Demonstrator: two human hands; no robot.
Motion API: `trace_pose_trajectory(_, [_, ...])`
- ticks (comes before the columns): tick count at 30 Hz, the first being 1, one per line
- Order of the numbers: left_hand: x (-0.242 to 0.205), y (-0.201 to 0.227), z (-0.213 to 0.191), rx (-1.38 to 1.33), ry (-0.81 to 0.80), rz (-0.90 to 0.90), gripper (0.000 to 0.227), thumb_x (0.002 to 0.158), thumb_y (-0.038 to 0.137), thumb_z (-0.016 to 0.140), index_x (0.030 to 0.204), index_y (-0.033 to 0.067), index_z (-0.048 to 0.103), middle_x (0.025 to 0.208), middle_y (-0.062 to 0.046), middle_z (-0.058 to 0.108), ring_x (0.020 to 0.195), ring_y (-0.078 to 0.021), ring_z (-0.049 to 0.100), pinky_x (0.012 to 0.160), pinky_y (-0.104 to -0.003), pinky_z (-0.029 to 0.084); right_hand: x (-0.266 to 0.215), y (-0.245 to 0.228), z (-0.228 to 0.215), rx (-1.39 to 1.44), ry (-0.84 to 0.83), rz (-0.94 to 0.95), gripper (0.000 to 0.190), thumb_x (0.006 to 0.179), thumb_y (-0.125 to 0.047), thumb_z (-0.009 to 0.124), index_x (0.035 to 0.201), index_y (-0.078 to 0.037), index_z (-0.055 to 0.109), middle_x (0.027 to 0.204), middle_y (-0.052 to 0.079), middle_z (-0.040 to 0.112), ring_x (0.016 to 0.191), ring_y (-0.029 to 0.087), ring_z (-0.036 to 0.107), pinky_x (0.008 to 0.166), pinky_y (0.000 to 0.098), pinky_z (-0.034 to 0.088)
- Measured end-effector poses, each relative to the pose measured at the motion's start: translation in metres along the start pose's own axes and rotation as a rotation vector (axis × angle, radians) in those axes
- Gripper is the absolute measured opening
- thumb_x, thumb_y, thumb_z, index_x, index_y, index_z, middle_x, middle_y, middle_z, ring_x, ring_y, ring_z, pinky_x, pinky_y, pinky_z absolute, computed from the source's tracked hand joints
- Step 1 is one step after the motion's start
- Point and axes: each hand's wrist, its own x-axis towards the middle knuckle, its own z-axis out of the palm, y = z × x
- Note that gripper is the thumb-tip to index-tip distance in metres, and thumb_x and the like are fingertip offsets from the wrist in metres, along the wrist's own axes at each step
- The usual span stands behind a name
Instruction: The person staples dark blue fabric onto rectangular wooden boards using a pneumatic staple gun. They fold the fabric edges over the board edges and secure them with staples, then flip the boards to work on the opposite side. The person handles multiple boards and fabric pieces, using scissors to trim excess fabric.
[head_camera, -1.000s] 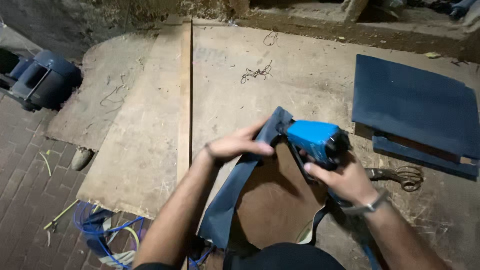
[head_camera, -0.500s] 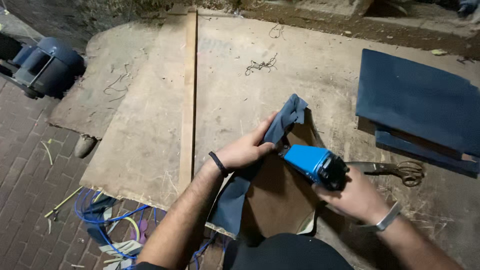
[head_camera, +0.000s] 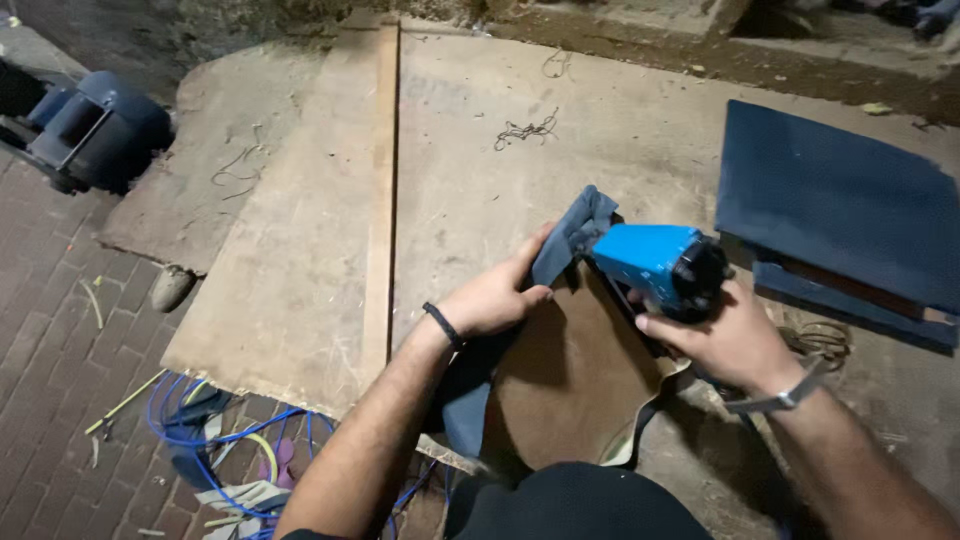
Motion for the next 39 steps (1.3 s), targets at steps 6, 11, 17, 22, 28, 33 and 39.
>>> trace_pose_trajectory(6, [-0.001, -0.001, 0.004, 0.07, -0.025, -0.128, 0.093, 0.089, 0.01, 0.065, 0.164, 0.0185, 0.011, 0.156, -0.023, 0.046, 0.144, -0.0322, 0.048, 0.118, -0.037, 0.039, -0.022, 0.001, 0.017, -0.003, -0.008, -0.107, 0.053, 0.075, -0.04, 0.081, 0.118, -0.012, 0.068, 0.107, 0.009, 0.077, 0.096, 0.022, 0.076, 0.083, 0.043, 0.065])
trace_pose_trajectory(11, [-0.007, -0.008, -0.004, 0.034, -0.045, 0.029, 0.11, 0.081, 0.018, 0.079, 0.163, 0.0123, 0.007, 0.161, -0.024, 0.037, 0.148, -0.0316, 0.039, 0.119, -0.038, 0.033, -0.023, 0.004, 0.036, 0.144, -0.03, -0.222, 0.068, 0.072, -0.044, 0.083, 0.123, -0.005, 0.061, 0.106, 0.012, 0.074, 0.097, 0.025, 0.072, 0.081, 0.0432, 0.06])
trace_pose_trajectory(17, [-0.064, -0.038, -0.001, -0.869, -0.163, 0.106, 0.103, 0.095, 0.049, 0.066, 0.17, -0.0024, 0.019, 0.174, -0.019, 0.028, 0.161, -0.0293, 0.026, 0.131, -0.039, 0.017, -0.044, 0.019, 0.061, 0.065, -0.075, -0.301, 0.055, 0.079, -0.043, 0.079, 0.118, -0.006, 0.064, 0.094, 0.008, 0.076, 0.079, 0.022, 0.074, 0.07, 0.0401, 0.062])
trace_pose_trajectory(22, [-0.074, -0.049, 0.005, -0.709, -0.088, -0.007, 0.093, 0.097, 0.039, 0.06, 0.167, 0.0025, 0.011, 0.174, -0.01, 0.017, 0.161, -0.0217, 0.015, 0.129, -0.035, 0.011, -0.062, 0.025, 0.089, -0.164, -0.22, -0.116, 0.024, 0.082, -0.029, 0.077, 0.095, -0.01, 0.072, 0.084, 0.004, 0.072, 0.079, 0.015, 0.072, 0.073, 0.0334, 0.062])
trace_pose_trajectory(28, [-0.066, -0.025, -0.005, -0.061, -0.058, -0.191, 0.085, 0.092, 0.019, 0.06, 0.165, 0.0135, 0.016, 0.152, -0.019, 0.054, 0.139, -0.0264, 0.054, 0.114, -0.035, 0.041, -0.058, 0.018, 0.084, 0.1, -0.208, -0.073, 0.034, 0.079, -0.027, 0.078, 0.107, -0.008, 0.07, 0.09, 0.007, 0.079, 0.08, 0.02, 0.079, 0.074, 0.0389, 0.065])
trace_pose_trajectory(33, [-0.07, -0.018, -0.005, 0.116, 0.009, -0.117, 0.088, 0.089, 0.016, 0.071, 0.161, 0.0123, 0.02, 0.151, -0.024, 0.052, 0.137, -0.033, 0.054, 0.112, -0.04, 0.043, -0.048, 0.004, 0.077, 0.262, -0.005, -0.281, 0.059, 0.074, -0.029, 0.085, 0.12, -0.002, 0.061, 0.11, 0.013, 0.072, 0.099, 0.025, 0.073, 0.079, 0.0416, 0.065])
trace_pose_trajectory(39, [-0.073, -0.037, -0.001, -0.394, -0.042, 0.014, 0.098, 0.083, 0.032, 0.067, 0.166, 0.01, 0.02, 0.157, -0.018, 0.045, 0.126, -0.0281, 0.053, 0.107, -0.038, 0.038, -0.049, -0.008, 0.088, 0.091, -0.029, -0.318, 0.048, 0.079, -0.033, 0.082, 0.114, -0.005, 0.064, 0.098, 0.01, 0.075, 0.085, 0.02, 0.077, 0.071, 0.0375, 0.067])
